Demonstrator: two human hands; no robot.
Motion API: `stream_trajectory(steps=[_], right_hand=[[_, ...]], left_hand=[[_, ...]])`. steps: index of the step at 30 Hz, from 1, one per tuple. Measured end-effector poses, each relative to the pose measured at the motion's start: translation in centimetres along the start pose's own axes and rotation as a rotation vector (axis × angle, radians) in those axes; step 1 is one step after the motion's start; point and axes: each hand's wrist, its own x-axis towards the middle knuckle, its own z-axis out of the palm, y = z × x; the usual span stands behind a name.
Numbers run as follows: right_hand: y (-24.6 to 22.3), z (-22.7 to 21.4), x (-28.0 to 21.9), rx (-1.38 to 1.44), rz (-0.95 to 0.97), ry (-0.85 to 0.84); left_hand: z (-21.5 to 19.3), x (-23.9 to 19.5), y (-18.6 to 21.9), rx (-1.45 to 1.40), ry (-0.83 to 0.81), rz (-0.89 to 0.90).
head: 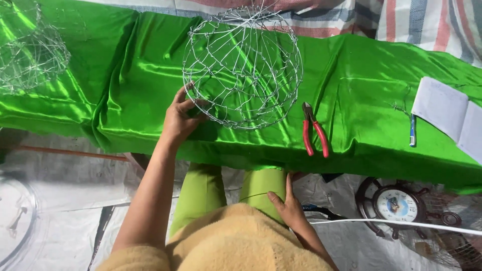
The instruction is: Fabricating a wire mesh structure by cutting and bending metal wires with pliers.
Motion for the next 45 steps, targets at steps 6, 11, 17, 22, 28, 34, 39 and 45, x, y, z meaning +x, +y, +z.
stream_trajectory(steps=[6, 11, 17, 22, 28, 34, 39, 45], right_hand=[[2.8, 0.0, -0.2, -0.029, -0.020, 0.059], [2.3, 0.2, -0.5, -0.047, 0.038, 0.065], [2.2, 1.4, 0.2, -0.045, 0.067, -0.020], [7.6, 4.4, 1.6, -0.275, -0.025, -0.009], [6.3, 3.8, 1.3, -0.148, -0.014, -0.100], [7.1, 4.8, 1.3, -0.197, 0.112, -0.115], [4.9, 3.2, 0.2, -0.139, 0.034, -0.059], [6.5, 4.2, 0.9, -0.146, -0.034, 0.022]], left_hand=[[0.0, 0.0, 0.1, 0.032, 0.007, 0.042], [0.1, 0.0, -0.1, 0.022, -0.001, 0.039], [-0.1, -0.2, 0.0, 0.010, 0.000, 0.026], [0.0, -0.2, 0.0, 0.029, 0.010, 0.043], [0.1, -0.2, 0.6, 0.035, 0.014, 0.021], [0.3, -0.2, -0.3, 0.084, 0.007, 0.099], [0.4, -0.3, 0.7, 0.159, -0.018, 0.106], [0.1, -0.1, -0.2, 0.241, -0.003, 0.078]])
